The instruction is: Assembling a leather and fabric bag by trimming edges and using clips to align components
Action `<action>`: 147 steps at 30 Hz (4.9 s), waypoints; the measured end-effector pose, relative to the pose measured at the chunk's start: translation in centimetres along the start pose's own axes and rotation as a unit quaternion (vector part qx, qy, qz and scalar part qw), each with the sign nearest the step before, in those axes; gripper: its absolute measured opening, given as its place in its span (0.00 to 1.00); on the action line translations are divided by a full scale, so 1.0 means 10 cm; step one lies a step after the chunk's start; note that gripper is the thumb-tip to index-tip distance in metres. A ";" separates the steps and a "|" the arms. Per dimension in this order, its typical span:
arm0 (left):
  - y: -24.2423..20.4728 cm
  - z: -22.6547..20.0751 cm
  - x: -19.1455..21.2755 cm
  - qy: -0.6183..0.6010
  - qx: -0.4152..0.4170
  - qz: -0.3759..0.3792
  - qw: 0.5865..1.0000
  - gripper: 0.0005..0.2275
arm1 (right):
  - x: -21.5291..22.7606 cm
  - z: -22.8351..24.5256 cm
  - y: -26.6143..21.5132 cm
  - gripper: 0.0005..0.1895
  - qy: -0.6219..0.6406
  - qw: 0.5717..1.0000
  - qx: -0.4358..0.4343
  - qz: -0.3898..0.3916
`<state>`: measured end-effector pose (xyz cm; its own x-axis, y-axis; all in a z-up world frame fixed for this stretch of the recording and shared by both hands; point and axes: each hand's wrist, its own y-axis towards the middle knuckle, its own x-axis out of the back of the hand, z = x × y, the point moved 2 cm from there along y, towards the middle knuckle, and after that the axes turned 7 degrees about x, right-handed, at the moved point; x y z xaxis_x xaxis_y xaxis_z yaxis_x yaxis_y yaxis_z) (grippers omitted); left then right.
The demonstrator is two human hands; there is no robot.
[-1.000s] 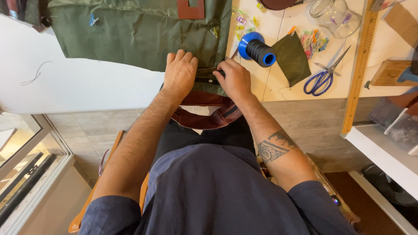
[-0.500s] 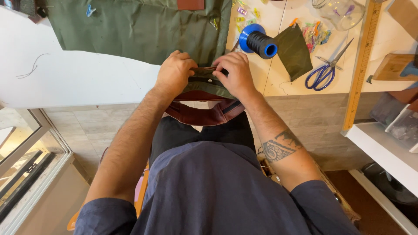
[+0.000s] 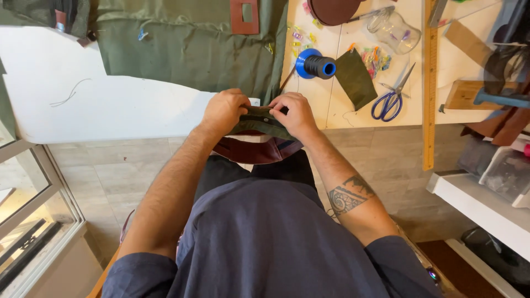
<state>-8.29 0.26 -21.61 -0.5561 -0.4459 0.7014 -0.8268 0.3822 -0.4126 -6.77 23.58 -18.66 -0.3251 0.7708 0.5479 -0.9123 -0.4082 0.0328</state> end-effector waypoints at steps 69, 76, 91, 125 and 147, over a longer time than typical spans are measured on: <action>0.22 0.05 -0.43 0.042 -0.032 -0.041 0.998 0.06 | 0.08 0.05 0.33 0.09 0.103 0.989 -0.106 -0.013; 0.19 0.05 -0.44 0.040 -0.036 -0.052 0.997 0.07 | -0.08 -0.13 0.56 0.11 0.124 0.968 -0.179 0.123; 0.30 0.14 -0.56 0.058 -0.059 -0.072 0.994 0.08 | -0.07 -0.06 0.58 0.12 0.038 0.982 -0.077 0.165; 0.12 -0.16 -0.24 0.084 -0.051 0.053 0.994 0.06 | 0.08 0.14 -0.21 0.09 0.125 0.989 -0.065 0.036; 0.01 -0.14 0.02 0.065 -0.119 0.018 0.991 0.08 | -0.12 -0.08 -0.65 0.05 0.138 0.976 -0.128 -0.105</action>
<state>-8.40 1.30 -20.70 -0.5563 -0.3272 0.7639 -0.7551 0.5828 -0.3003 -0.64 25.73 -20.17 -0.1461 0.9416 0.3035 -0.9870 -0.1180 -0.1091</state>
